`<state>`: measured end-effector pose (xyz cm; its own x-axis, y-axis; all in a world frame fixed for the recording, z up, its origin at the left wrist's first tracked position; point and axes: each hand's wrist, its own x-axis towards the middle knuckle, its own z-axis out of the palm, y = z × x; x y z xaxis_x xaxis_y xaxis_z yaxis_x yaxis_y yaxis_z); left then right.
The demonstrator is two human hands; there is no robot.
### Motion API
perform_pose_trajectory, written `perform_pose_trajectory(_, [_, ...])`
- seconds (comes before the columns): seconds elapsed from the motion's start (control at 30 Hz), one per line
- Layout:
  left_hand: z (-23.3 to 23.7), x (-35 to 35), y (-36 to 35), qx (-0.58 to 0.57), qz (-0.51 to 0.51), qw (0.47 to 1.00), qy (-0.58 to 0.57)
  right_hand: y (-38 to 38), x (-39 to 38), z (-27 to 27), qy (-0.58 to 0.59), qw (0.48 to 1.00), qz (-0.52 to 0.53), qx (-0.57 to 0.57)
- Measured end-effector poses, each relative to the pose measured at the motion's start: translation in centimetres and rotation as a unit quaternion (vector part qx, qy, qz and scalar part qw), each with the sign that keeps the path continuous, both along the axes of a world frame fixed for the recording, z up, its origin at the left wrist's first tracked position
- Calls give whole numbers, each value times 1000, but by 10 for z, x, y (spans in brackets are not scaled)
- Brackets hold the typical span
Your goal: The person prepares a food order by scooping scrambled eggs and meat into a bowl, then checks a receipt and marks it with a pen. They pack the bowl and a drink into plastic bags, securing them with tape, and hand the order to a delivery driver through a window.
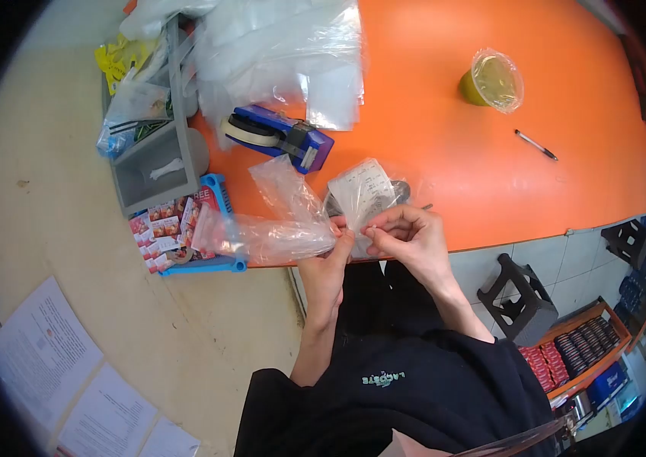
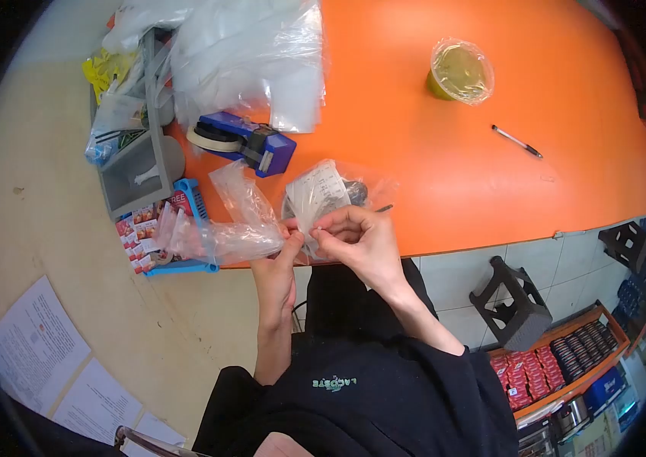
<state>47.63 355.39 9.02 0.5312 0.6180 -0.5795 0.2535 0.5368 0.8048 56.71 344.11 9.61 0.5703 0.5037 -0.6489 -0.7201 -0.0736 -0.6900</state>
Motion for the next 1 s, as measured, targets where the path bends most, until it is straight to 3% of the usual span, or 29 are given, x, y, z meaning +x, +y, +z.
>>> perform_pose_trajectory(0.13, [-14,-5,-3,50,5,998,-27,7,2,1,-20,999,35,-32])
perform_pose_trajectory(0.23, [-9,-6,-5,121,-53,991,5,10,-4,-6,-159,985,38,-52])
perform_pose_trajectory(0.33, [-5,-5,-6,101,-42,994,2,9,-1,-6,-237,968,70,-39])
perform_pose_trajectory(0.63, [-4,-3,-3,145,-75,987,-3,11,-1,-5,-254,964,61,-48])
perform_pose_trajectory(0.73, [-10,-7,-5,196,-81,977,3,12,5,5,-377,908,147,-113])
perform_pose_trajectory(0.83, [-21,-14,-4,269,-110,957,-4,12,4,11,-453,870,155,-122])
perform_pose_trajectory(0.9, [-4,-4,1,330,-151,932,7,10,11,6,-501,840,166,-125])
perform_pose_trajectory(0.97, [-9,-8,4,293,-146,945,-22,9,25,8,-517,820,222,-106])
perform_pose_trajectory(1.0, [-16,-12,3,422,-184,888,-7,5,30,9,-520,804,268,-104])
